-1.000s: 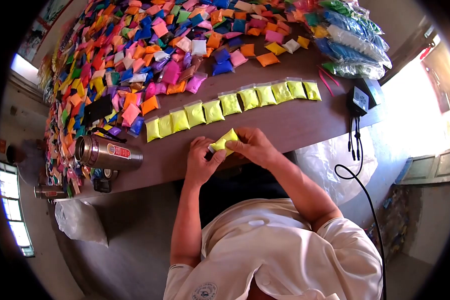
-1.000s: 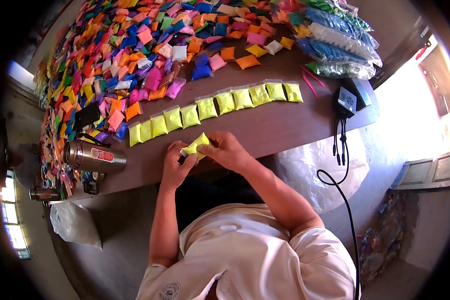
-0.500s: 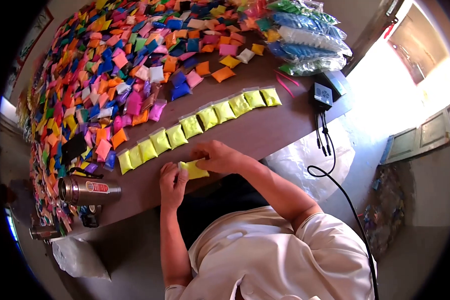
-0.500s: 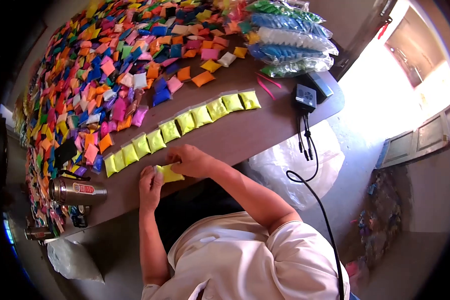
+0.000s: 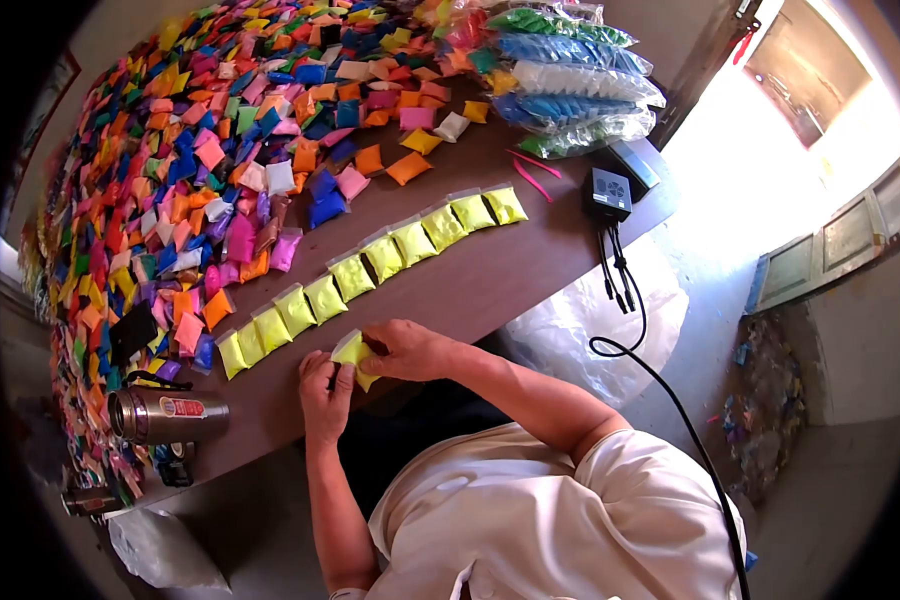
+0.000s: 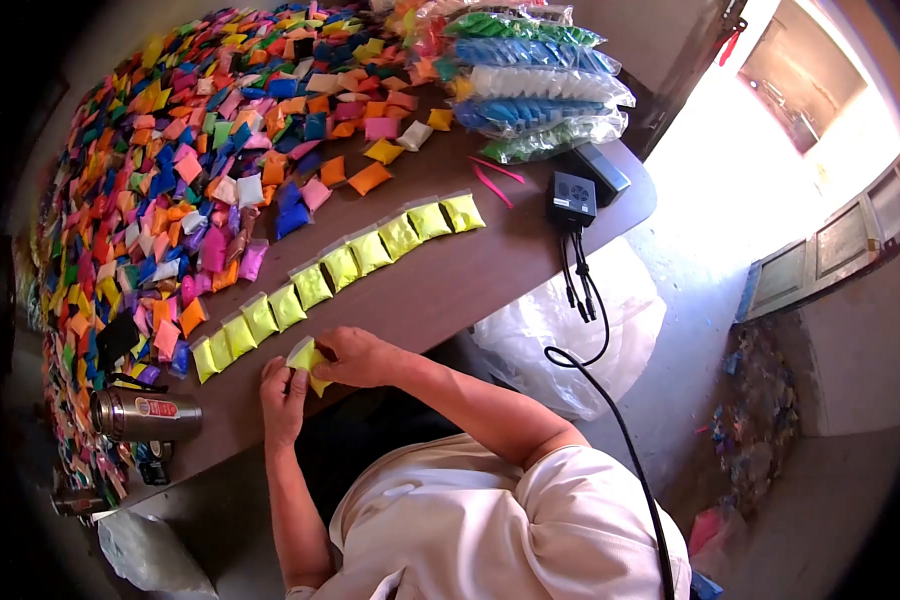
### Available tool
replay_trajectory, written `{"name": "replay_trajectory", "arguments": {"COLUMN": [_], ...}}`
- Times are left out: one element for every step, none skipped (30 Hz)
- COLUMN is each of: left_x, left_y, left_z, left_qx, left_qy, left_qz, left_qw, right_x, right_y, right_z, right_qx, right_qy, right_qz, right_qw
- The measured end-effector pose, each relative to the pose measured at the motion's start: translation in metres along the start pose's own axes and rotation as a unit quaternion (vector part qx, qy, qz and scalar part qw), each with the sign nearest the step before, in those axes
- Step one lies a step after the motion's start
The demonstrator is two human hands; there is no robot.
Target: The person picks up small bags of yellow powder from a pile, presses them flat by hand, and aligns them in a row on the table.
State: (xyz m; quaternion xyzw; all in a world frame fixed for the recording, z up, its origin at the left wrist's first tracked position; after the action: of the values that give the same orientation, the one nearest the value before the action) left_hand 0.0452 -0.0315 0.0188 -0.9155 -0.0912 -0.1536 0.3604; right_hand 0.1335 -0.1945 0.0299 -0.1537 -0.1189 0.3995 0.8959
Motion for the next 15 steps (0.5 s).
{"name": "replay_trajectory", "arguments": {"left_x": [0.0012, 0.0018, 0.0024, 0.0020, 0.0012, 0.0007, 0.0004, 0.0001, -0.0003, -0.0010, -0.0013, -0.0006, -0.0001, -0.0008, -0.0027], "left_y": [-0.0007, -0.0014, -0.0009, -0.0004, -0.0003, -0.0005, -0.0008, -0.0001, 0.0006, 0.0003, 0.0003, 0.0005, 0.0003, 0.0005, 0.0014], "left_z": [-0.0028, -0.0021, -0.0011, -0.0005, -0.0007, -0.0015, -0.0017, 0.0000, 0.0018, 0.0027, 0.0025, 0.0007, 0.0002, 0.0028, 0.0063], "left_qx": [-0.001, 0.001, -0.004, -0.011, -0.009, -0.005, -0.001, 0.000, 0.004, 0.009, 0.009, 0.004, -0.002, -0.002, -0.003], "left_qy": [0.008, 0.008, 0.014, 0.020, 0.019, 0.022, 0.025, 0.024, 0.024, 0.024, 0.023, 0.018, 0.013, 0.011, 0.007], "left_qz": [0.005, 0.004, 0.015, 0.028, 0.027, 0.012, -0.003, -0.004, -0.006, -0.008, -0.009, -0.008, -0.007, -0.008, -0.009], "left_qw": [1.000, 1.000, 1.000, 0.999, 0.999, 1.000, 1.000, 1.000, 1.000, 1.000, 1.000, 1.000, 1.000, 1.000, 1.000], "right_x": [0.0007, 0.0016, 0.0015, -0.0001, -0.0012, -0.0012, -0.0010, -0.0007, 0.0000, 0.0012, 0.0025, 0.0039, 0.0055, 0.0070, 0.0063], "right_y": [0.0021, 0.0038, 0.0045, 0.0050, 0.0060, 0.0071, 0.0079, 0.0085, 0.0074, 0.0054, 0.0042, 0.0042, 0.0051, 0.0057, 0.0047], "right_z": [-0.0017, -0.0025, -0.0013, 0.0000, 0.0006, -0.0010, -0.0034, -0.0050, -0.0061, -0.0076, -0.0085, -0.0080, -0.0080, -0.0078, -0.0042], "right_qx": [0.013, 0.025, 0.026, 0.001, -0.024, -0.023, -0.014, -0.004, -0.004, 0.001, 0.006, 0.006, -0.007, -0.020, -0.026], "right_qy": [0.002, 0.004, 0.002, 0.008, 0.014, 0.013, -0.001, -0.016, -0.017, -0.008, 0.000, 0.000, 0.015, 0.029, 0.029], "right_qz": [-0.009, -0.017, -0.016, -0.004, 0.008, 0.008, 0.006, 0.003, 0.005, 0.014, 0.022, 0.022, 0.032, 0.042, 0.040], "right_qw": [1.000, 1.000, 1.000, 1.000, 1.000, 1.000, 1.000, 1.000, 1.000, 1.000, 1.000, 1.000, 0.999, 0.998, 0.998]}}
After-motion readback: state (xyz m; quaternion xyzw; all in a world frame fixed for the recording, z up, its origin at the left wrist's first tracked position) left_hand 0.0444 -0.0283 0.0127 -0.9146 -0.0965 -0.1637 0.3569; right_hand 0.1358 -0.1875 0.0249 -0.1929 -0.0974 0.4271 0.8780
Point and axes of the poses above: each hand's wrist, its own x-axis towards the middle knuckle, its own y-axis out of the palm, z = x × y, the point moved 3 cm from there along x, towards the middle knuckle
